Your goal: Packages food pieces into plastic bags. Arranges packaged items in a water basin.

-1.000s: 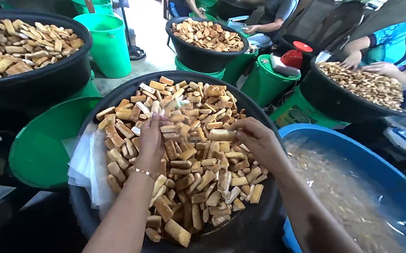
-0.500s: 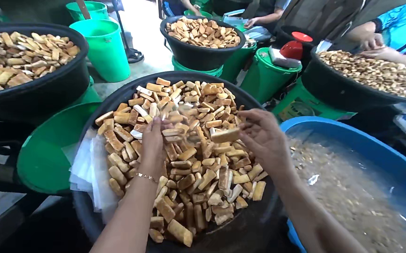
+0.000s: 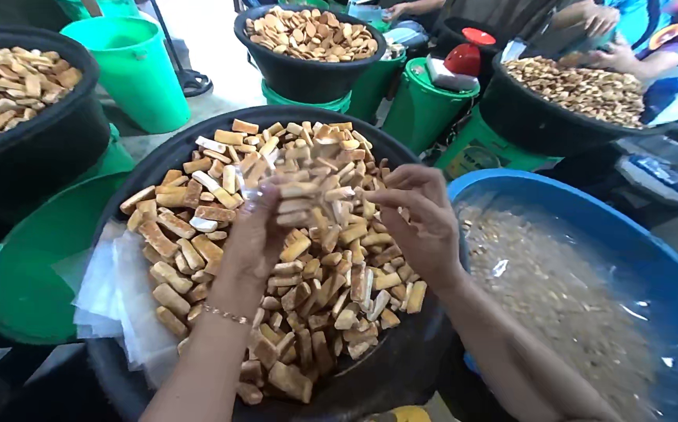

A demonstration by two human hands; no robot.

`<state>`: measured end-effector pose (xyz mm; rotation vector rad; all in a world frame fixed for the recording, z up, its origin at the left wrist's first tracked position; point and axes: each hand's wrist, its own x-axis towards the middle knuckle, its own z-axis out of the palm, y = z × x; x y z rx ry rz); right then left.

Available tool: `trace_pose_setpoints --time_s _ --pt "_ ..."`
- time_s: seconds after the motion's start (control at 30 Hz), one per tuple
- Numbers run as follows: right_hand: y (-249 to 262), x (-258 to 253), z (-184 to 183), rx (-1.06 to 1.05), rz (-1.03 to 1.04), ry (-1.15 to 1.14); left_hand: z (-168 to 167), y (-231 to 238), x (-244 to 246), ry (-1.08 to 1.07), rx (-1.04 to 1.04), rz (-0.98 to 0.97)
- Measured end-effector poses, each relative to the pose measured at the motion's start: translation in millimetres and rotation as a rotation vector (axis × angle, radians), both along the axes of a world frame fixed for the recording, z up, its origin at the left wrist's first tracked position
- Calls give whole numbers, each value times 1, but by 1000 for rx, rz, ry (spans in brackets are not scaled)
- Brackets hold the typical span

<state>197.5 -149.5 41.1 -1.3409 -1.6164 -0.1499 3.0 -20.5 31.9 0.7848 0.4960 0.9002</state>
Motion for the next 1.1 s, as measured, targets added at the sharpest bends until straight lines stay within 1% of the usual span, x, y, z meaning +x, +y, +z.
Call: trace_pose_setpoints --time_s 0.03,0.1,0.13,0.17,0.2,0.3,0.33,0.43,0.53,0.6,0.7,0.73,0.77,0.83,0.87,0.9,0.97,1.0,1.03,1.1 --pt "-11 4 -4 -229 -47 -43 2 5 -2 -18 -42 63" --pt "-20 3 -5 -936 -81 -167 4 12 -6 -63 -105 158" --pt "-18 -2 -11 -1179 -88 -199 5 13 -7 -89 -112 168" --pt "-18 -8 -19 -1286 -100 -210 4 13 -9 -106 -103 157" --pt "-20 -15 -27 -1277 -115 -227 3 12 -9 -110 -82 132" --pt "-29 -27 -46 -1032 -66 -282 -1 6 -6 -92 -35 58" --pt "-29 -28 -48 -1011 -39 -279 0 4 -5 -87 -29 53" --pt "-27 -31 -45 -1113 -9 -269 3 7 -8 -96 -39 96" --pt "-26 -31 -41 -1236 22 -216 11 14 -19 -117 -41 206" --pt "-24 -30 -39 -1271 41 -186 17 22 -29 -155 -24 293" --pt "-25 -26 -38 -1195 57 -44 20 35 -48 -255 39 373" --pt "-27 -24 -37 -1089 52 26 21 38 -54 -262 56 387" --pt "-29 -22 -36 -908 46 105 22 40 -59 -242 80 379" --pt "-27 -17 -28 -423 55 256 21 40 -61 -186 131 284" --pt "-22 -17 -17 -209 74 311 20 36 -58 -154 147 212" --pt "-17 -18 -3 -45 82 337 20 30 -51 -117 148 142" --pt "-4 -23 20 171 60 280 17 16 -34 -92 147 -25" --pt "5 -25 25 239 33 211 16 10 -26 -95 148 -92" --pt "15 -26 27 279 19 149 15 4 -20 -109 147 -145" --pt "35 -31 24 280 48 100 14 -4 -14 -149 135 -205"
